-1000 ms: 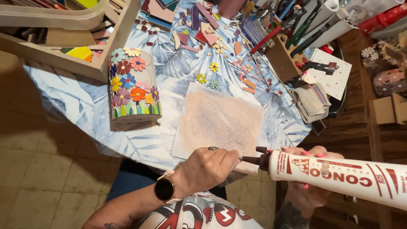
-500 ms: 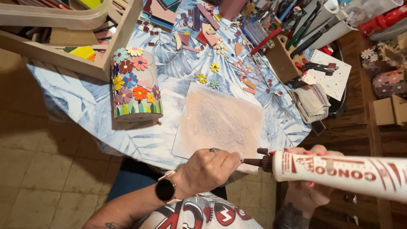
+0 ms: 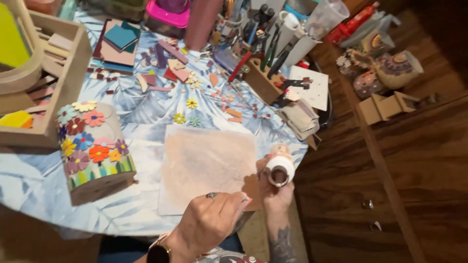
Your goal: Decorating a cylindrical container by gluing small flower cutouts onto its surface.
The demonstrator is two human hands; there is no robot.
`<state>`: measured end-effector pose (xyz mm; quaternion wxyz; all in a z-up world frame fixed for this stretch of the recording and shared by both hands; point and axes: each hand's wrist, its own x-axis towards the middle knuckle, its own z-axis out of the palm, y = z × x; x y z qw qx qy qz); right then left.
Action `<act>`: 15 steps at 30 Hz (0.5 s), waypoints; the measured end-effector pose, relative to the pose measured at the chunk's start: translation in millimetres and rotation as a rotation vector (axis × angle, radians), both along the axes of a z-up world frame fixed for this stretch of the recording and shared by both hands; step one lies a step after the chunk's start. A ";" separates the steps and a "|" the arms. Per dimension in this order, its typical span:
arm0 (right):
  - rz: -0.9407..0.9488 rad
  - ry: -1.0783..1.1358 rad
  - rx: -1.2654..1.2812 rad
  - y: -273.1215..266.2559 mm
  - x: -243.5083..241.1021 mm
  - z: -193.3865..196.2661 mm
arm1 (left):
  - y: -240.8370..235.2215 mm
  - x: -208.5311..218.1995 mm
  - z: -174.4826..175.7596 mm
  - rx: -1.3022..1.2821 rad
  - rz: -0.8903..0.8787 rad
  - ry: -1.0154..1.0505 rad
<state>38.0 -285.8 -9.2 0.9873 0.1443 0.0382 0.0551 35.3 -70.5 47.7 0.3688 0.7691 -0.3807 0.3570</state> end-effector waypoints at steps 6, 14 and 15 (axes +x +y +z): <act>0.078 0.019 0.210 15.0 -2.3 7.0 | -2.6 0.0 1.1 -0.002 -0.020 0.030; -0.093 -0.080 -0.215 -2.4 -4.4 -3.4 | -0.3 0.2 6.4 -0.008 0.004 0.001; -0.086 -0.072 -0.210 -6.5 -8.0 0.7 | 0.6 0.9 7.0 -0.003 0.011 0.010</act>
